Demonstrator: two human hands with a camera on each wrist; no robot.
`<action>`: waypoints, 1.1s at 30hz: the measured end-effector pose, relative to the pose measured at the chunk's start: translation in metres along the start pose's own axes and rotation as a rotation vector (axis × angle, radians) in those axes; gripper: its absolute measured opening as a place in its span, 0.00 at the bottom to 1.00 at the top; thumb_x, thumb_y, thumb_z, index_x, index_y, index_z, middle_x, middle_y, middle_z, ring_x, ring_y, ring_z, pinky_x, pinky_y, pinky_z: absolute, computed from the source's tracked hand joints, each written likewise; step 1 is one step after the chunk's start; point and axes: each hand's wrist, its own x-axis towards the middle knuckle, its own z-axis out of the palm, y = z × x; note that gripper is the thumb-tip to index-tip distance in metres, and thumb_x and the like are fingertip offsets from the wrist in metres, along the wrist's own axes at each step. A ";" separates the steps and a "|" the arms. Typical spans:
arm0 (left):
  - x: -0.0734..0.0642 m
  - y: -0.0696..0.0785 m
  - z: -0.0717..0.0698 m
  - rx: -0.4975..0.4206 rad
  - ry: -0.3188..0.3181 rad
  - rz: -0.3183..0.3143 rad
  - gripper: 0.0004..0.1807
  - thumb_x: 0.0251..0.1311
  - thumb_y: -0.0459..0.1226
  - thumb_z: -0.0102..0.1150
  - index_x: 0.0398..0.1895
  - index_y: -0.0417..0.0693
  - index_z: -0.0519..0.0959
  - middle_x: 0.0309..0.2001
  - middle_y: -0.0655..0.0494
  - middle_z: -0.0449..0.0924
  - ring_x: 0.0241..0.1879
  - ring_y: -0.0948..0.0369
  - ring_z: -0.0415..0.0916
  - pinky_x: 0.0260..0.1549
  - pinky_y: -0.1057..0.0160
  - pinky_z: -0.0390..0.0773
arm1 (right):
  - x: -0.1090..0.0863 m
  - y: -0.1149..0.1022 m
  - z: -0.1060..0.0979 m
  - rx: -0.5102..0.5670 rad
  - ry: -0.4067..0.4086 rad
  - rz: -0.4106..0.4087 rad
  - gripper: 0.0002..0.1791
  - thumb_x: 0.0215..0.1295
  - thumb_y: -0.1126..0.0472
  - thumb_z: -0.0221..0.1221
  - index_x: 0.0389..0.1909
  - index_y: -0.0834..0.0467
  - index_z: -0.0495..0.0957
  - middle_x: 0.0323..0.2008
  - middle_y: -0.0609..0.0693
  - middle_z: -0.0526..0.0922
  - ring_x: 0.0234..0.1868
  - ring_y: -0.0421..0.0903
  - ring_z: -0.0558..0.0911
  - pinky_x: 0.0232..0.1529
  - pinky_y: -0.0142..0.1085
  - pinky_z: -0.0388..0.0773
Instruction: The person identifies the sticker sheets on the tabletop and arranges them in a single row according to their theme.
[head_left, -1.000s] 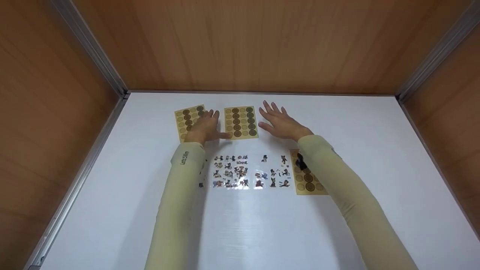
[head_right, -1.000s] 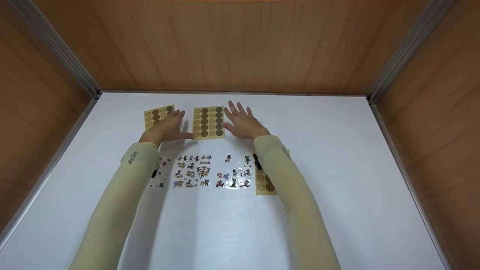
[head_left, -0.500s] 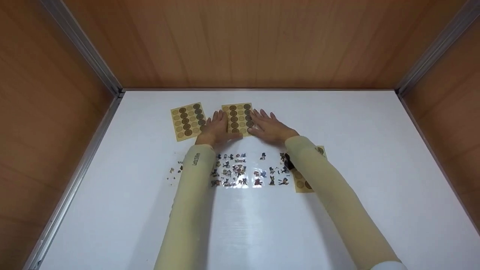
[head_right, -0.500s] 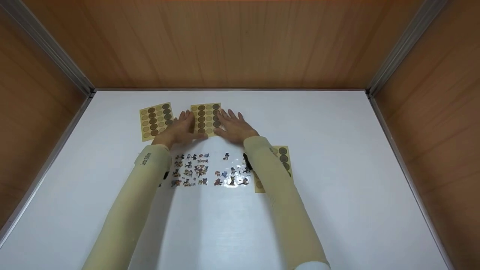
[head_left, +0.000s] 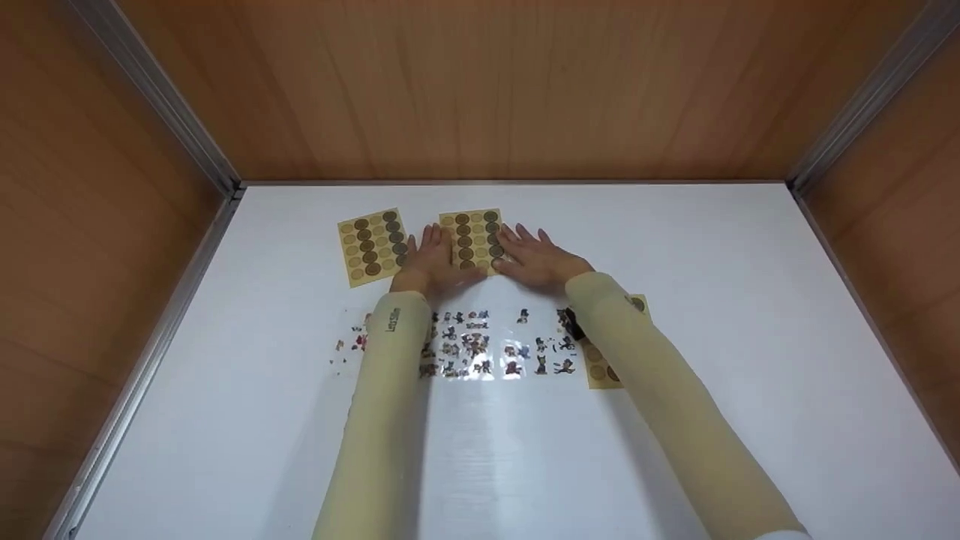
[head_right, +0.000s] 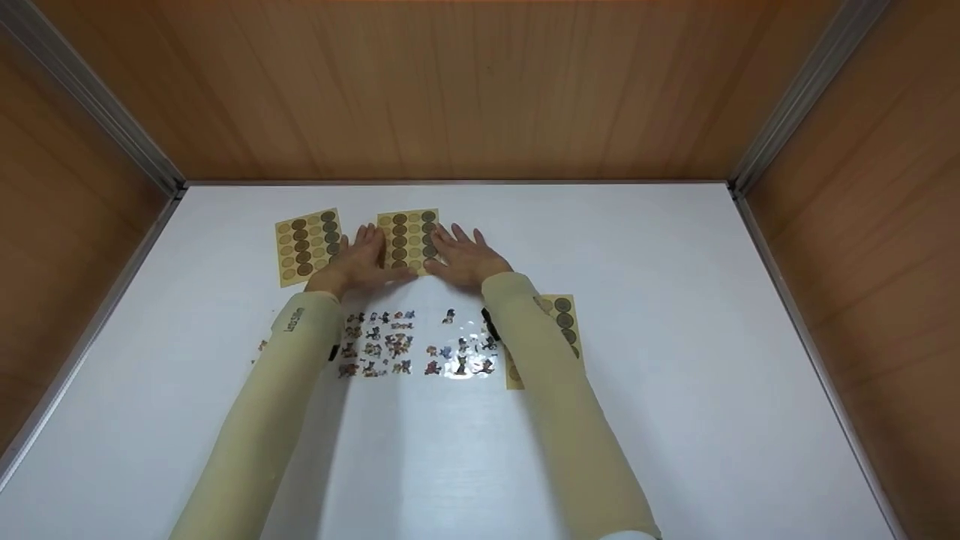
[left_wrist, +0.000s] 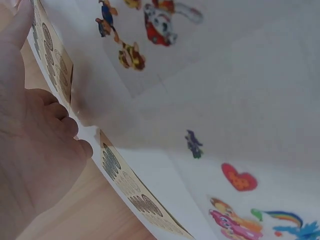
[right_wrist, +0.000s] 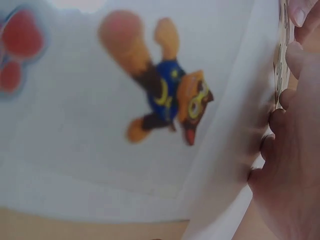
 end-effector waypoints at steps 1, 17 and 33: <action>-0.001 0.001 0.000 -0.004 0.002 0.001 0.66 0.57 0.75 0.50 0.82 0.41 0.37 0.81 0.44 0.29 0.79 0.51 0.24 0.75 0.48 0.23 | -0.001 0.000 0.000 -0.003 0.002 0.007 0.44 0.77 0.32 0.32 0.82 0.52 0.35 0.81 0.47 0.35 0.80 0.49 0.33 0.77 0.49 0.26; -0.015 0.000 0.007 -0.048 0.013 0.034 0.63 0.62 0.70 0.52 0.81 0.37 0.36 0.81 0.40 0.29 0.80 0.48 0.26 0.75 0.46 0.25 | -0.004 -0.006 0.003 -0.060 -0.018 -0.016 0.41 0.79 0.36 0.35 0.82 0.51 0.37 0.81 0.47 0.35 0.80 0.51 0.33 0.77 0.52 0.28; -0.011 0.003 0.007 -0.007 0.046 0.032 0.62 0.61 0.69 0.53 0.81 0.36 0.41 0.81 0.41 0.36 0.80 0.48 0.32 0.76 0.45 0.28 | -0.006 -0.016 -0.003 -0.036 -0.026 0.010 0.39 0.80 0.39 0.37 0.82 0.53 0.40 0.81 0.49 0.40 0.80 0.54 0.36 0.77 0.55 0.30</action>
